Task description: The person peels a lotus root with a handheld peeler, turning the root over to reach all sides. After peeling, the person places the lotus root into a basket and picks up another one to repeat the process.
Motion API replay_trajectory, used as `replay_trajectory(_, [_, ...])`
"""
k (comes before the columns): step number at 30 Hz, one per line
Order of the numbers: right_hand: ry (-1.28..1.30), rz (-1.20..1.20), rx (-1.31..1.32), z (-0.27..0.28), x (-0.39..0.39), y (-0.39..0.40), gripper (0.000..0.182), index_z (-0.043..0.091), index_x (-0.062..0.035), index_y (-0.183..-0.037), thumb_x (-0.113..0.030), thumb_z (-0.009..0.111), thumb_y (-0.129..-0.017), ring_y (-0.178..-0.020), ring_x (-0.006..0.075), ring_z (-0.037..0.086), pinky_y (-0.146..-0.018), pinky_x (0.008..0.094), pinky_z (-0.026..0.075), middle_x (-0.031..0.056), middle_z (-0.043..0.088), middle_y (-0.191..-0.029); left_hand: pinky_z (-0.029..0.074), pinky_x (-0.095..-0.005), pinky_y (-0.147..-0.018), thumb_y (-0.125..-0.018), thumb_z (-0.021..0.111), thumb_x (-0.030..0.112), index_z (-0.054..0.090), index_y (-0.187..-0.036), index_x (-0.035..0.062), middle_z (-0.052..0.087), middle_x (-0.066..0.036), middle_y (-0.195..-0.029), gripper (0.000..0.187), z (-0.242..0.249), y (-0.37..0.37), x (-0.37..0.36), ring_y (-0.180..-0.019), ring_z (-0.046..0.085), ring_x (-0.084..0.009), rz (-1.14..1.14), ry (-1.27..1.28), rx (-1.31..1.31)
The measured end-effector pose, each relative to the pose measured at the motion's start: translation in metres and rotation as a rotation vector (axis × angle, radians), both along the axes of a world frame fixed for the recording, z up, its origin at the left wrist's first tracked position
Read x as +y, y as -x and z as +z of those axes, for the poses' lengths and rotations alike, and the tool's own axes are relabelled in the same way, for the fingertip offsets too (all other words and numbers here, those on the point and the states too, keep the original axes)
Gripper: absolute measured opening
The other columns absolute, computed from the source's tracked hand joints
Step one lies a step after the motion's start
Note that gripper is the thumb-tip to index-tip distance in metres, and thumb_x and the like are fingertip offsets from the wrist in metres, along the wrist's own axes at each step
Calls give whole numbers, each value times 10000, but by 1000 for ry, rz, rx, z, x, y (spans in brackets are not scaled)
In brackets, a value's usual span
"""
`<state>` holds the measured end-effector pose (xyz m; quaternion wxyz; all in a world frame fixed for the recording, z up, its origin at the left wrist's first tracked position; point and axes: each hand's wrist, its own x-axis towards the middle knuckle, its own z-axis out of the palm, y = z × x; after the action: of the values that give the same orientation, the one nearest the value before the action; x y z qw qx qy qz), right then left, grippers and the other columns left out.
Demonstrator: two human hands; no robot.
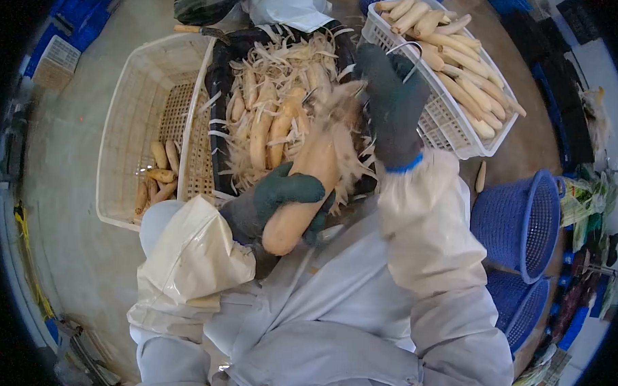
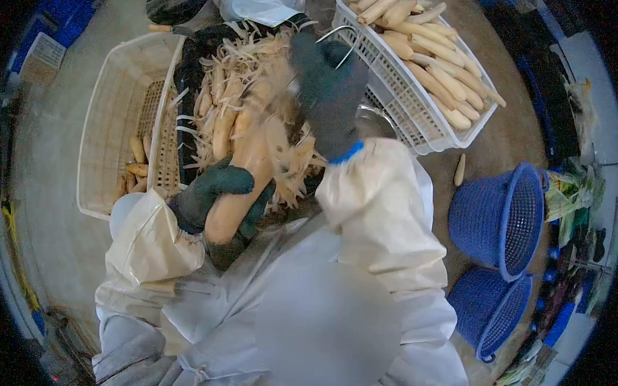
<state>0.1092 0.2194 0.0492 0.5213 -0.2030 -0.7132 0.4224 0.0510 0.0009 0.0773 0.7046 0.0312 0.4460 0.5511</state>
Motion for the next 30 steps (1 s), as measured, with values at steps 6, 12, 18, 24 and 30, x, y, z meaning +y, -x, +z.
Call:
replay_trajectory(6, [-697,-534,-498,-15,99,-26,279,591,-56,-1047,-80,648,-774,-633,226,623,-584,337,493,101,655,-787,491,-309,-453,-692,745,275,604,-988,7,612,-100,-728,423,7,2,-6,-557,600,-198,-69,-145,-2])
replay_trajectory(12, [345,-80,8,28,-2,-6,213,674,-31,-995,-77,672,-787,-717,168,624,-632,309,492,80,667,-817,508,-294,-490,-692,733,262,563,-1117,11,623,-101,-815,522,1,16,-2,-636,610,-191,-76,-100,-288])
replay_trajectory(18, [-595,-614,-383,-20,107,-31,179,662,-67,-972,-82,667,-794,-658,140,605,-537,293,463,52,651,-763,526,-299,-614,-710,741,205,529,-1221,6,636,-89,-903,588,7,11,-7,-749,628,-183,-109,-151,42])
replay_trajectory(24, [328,-61,90,6,50,-12,191,652,4,-923,-183,635,-892,-680,87,537,-570,232,431,11,601,-773,484,-315,-853,-647,825,170,480,-1251,3,595,-96,-1092,715,-39,28,15,-980,580,-160,174,-215,760])
replay_trajectory(30, [425,292,4,11,8,1,234,627,4,-1020,-209,575,-939,-714,84,544,-651,229,444,18,616,-865,454,-359,-915,-570,848,172,449,-1295,4,570,-124,-1179,844,-28,52,14,-1068,555,-210,306,-138,1288])
